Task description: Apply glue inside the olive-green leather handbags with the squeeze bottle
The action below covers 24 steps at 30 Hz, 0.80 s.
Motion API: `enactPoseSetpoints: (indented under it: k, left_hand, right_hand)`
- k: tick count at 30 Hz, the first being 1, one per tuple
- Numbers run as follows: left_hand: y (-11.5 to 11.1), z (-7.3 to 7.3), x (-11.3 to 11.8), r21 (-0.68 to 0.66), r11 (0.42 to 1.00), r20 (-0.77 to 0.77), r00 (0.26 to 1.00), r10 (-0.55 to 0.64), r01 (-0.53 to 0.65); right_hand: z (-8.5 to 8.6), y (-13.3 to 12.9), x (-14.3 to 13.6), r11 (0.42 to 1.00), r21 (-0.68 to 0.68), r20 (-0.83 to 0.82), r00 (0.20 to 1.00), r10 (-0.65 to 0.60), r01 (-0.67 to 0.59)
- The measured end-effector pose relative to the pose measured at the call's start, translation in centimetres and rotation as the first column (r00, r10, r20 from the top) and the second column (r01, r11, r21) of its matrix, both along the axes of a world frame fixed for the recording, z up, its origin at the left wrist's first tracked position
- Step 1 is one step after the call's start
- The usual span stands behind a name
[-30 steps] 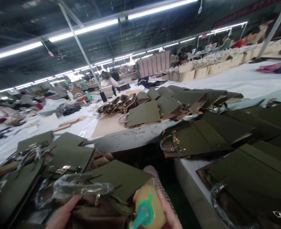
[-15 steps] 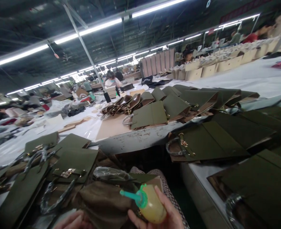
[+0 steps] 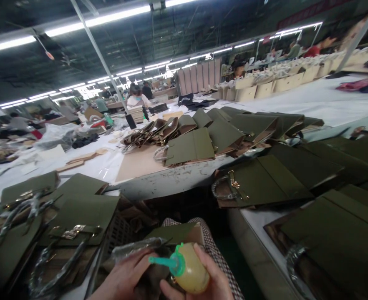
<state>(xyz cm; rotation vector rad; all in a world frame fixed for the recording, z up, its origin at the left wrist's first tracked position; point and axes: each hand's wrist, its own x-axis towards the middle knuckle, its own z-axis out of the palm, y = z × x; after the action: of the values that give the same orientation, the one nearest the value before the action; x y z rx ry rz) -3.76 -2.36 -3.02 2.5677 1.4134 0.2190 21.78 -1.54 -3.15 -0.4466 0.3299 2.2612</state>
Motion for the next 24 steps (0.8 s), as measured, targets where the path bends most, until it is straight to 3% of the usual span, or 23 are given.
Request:
enactPoseSetpoints:
  k: [4, 8, 10, 13, 17, 19, 21, 24]
  left_hand:
    - [-0.1, -2.0, 0.7, -0.220, 0.961, 0.163, 0.965, 0.207, -0.169]
    - [-0.4, -3.8, 0.5, -0.240, 0.956, 0.231, 0.946, 0.227, -0.171]
    - [-0.6, -3.7, 0.1, -0.250, 0.954, 0.267, 0.936, 0.231, -0.164]
    - [-0.5, -1.0, -0.6, -0.272, 0.952, 0.300, 0.928, 0.223, -0.141]
    - [0.6, 5.4, -1.6, -0.159, 0.987, 0.317, 0.947, 0.057, -0.006]
    - [1.2, 7.8, -1.9, -0.188, 0.981, 0.298, 0.954, 0.019, 0.039]
    - [1.4, 8.5, -2.1, -0.268, 0.963, 0.284, 0.958, 0.042, 0.038]
    - [1.3, 6.7, -2.1, -0.343, 0.939, 0.341, 0.934, 0.104, 0.021]
  right_hand:
    - [0.5, 0.9, 0.3, 0.999, 0.025, 0.043, 0.999, 0.021, -0.022]
    - [0.3, 1.2, 0.4, 1.000, 0.027, 0.065, 0.998, -0.013, 0.012]
    - [0.3, 1.2, 0.2, 0.999, 0.038, 0.058, 0.998, -0.025, 0.023]
    - [1.3, 1.3, -0.3, 0.999, 0.047, 0.014, 1.000, 0.012, -0.013]
    - [4.7, 2.0, -0.7, 0.981, 0.163, -0.114, 0.986, 0.124, -0.104]
    - [6.2, 2.2, -0.3, 0.949, 0.249, -0.131, 0.964, 0.230, -0.192]
    - [6.9, 2.3, 0.6, 0.917, 0.297, -0.084, 0.950, 0.302, -0.265]
    - [6.4, 2.2, 2.3, 0.934, 0.247, 0.002, 0.964, 0.267, -0.260]
